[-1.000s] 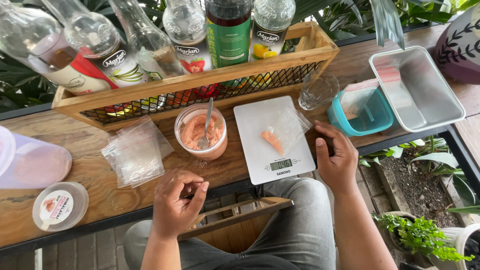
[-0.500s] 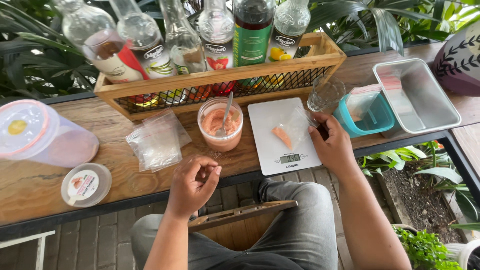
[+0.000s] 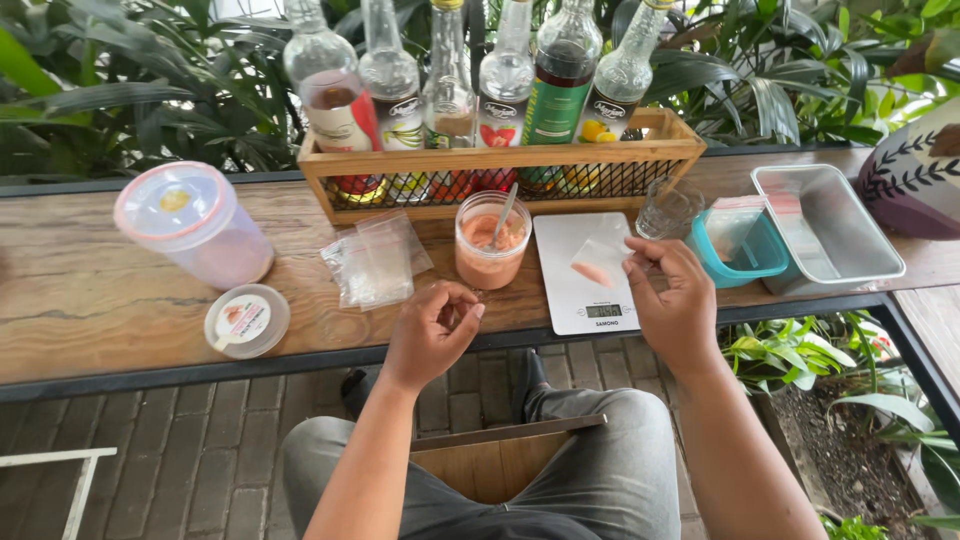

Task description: The person scoops a pink paste from a jar into small plastic bags using a spoon, weighs each bag on a digital scale, and places the sealed bags into a container. The process is repeated multiple times.

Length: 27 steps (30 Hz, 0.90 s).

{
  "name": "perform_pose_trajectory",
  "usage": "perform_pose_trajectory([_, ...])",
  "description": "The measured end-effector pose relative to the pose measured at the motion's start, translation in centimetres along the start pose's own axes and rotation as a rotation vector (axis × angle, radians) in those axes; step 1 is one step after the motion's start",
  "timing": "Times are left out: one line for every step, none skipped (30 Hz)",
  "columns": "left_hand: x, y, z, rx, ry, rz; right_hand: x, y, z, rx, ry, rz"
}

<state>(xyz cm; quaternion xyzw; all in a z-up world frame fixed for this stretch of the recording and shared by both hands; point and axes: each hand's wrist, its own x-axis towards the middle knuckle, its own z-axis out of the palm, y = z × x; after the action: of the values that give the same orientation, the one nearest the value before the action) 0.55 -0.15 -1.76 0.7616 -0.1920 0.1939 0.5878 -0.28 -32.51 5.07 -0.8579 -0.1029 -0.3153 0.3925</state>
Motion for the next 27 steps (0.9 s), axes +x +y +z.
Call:
perform_pose_trajectory([0.0,-0.2,-0.1,0.002,0.008,0.003,0.0,-1.1,0.2,0.003,-0.002,-0.008])
perform_pose_trajectory([-0.1,-0.4,-0.3,-0.016,-0.006,0.018,-0.2,-2.2,0.5,0.016,-0.018,-0.059])
perform_pose_trajectory([-0.2,-0.6,-0.4,-0.034,-0.021,0.033,-0.3,-3.2,0.7,0.029,-0.035,-0.111])
perform_pose_trajectory([-0.2,-0.1,-0.5,-0.031,-0.013,0.035,-0.6,-4.4,1.3,0.033,-0.037,-0.118])
perform_pose_trajectory([-0.1,0.4,-0.5,-0.073,-0.016,0.048,-0.9,-5.5,1.9,0.080,-0.074,-0.121])
perform_pose_trajectory([0.1,0.9,-0.6,-0.114,-0.021,0.063,-1.1,-6.6,2.5,0.128,-0.109,-0.124])
perform_pose_trajectory([0.3,1.1,-0.6,-0.108,-0.015,0.067,-1.5,-6.6,3.4,0.134,-0.110,-0.132])
perform_pose_trajectory([0.4,1.3,-0.7,-0.150,-0.029,0.060,-2.0,-6.6,4.5,0.156,-0.143,-0.117])
perform_pose_trajectory([0.5,1.4,-0.8,-0.192,-0.043,0.053,-2.4,-6.7,5.6,0.178,-0.177,-0.103])
perform_pose_trajectory([0.3,1.1,-1.0,-0.187,-0.038,0.055,-2.9,-7.1,6.3,0.183,-0.178,-0.108])
perform_pose_trajectory([0.1,0.8,-1.1,-0.230,-0.061,0.027,-3.3,-7.5,7.0,0.208,-0.197,-0.069])
perform_pose_trajectory([0.1,0.5,-1.2,-0.273,-0.084,0.001,-3.7,-7.9,7.7,0.232,-0.214,-0.031])
perform_pose_trajectory([0.0,0.0,-1.1,-0.268,-0.081,0.005,-4.0,-8.1,8.0,0.237,-0.213,-0.037])
perform_pose_trajectory([-0.2,-0.5,-0.9,-0.277,-0.085,-0.023,-4.3,-8.2,8.3,0.250,-0.205,0.001])
perform_pose_trajectory([-0.3,-1.1,-0.8,-0.287,-0.089,-0.051,-4.6,-8.3,8.6,0.264,-0.198,0.040])
perform_pose_trajectory([-0.3,-0.7,-0.8,-0.285,-0.087,-0.048,-4.7,-8.2,8.7,0.266,-0.197,0.036])
perform_pose_trajectory([-0.3,-0.4,-0.9,-0.309,-0.091,-0.067,-4.7,-8.1,8.9,0.274,-0.201,0.064])
perform_pose_trajectory([-0.3,-0.1,-1.0,-0.331,-0.099,-0.088,-4.9,-8.0,9.1,0.284,-0.203,0.096])
perform_pose_trajectory([-0.4,0.1,-0.9,-0.328,-0.101,-0.086,-5.0,-8.1,9.3,0.288,-0.200,0.096])
perform_pose_trajectory([-0.3,0.3,-0.8,-0.344,-0.118,-0.096,-5.0,-8.1,9.6,0.281,-0.200,0.088])
perform_pose_trajectory([-0.2,0.6,-0.7,-0.360,-0.136,-0.106,-5.0,-8.1,9.9,0.273,-0.199,0.081])
perform_pose_trajectory([-0.2,0.5,-0.6,-0.357,-0.138,-0.103,-5.2,-7.8,10.4,0.276,-0.195,0.080])
perform_pose_trajectory([-0.2,0.5,-0.6,-0.329,-0.137,-0.096,-5.4,-7.5,10.9,0.276,-0.195,0.118])
perform_pose_trajectory([-0.2,0.5,-0.5,-0.300,-0.135,-0.088,-5.5,-7.1,11.5,0.276,-0.196,0.153])
perform_pose_trajectory([-0.2,0.4,-0.5,-0.298,-0.135,-0.085,-5.4,-7.2,11.5,0.278,-0.194,0.151])
perform_pose_trajectory([-0.2,0.3,-0.6,-0.291,-0.131,-0.096,-5.4,-7.3,11.5,0.276,-0.194,0.160])
perform_pose_trajectory([-0.3,0.1,-0.6,-0.284,-0.126,-0.106,-5.4,-7.3,11.5,0.274,-0.195,0.168])
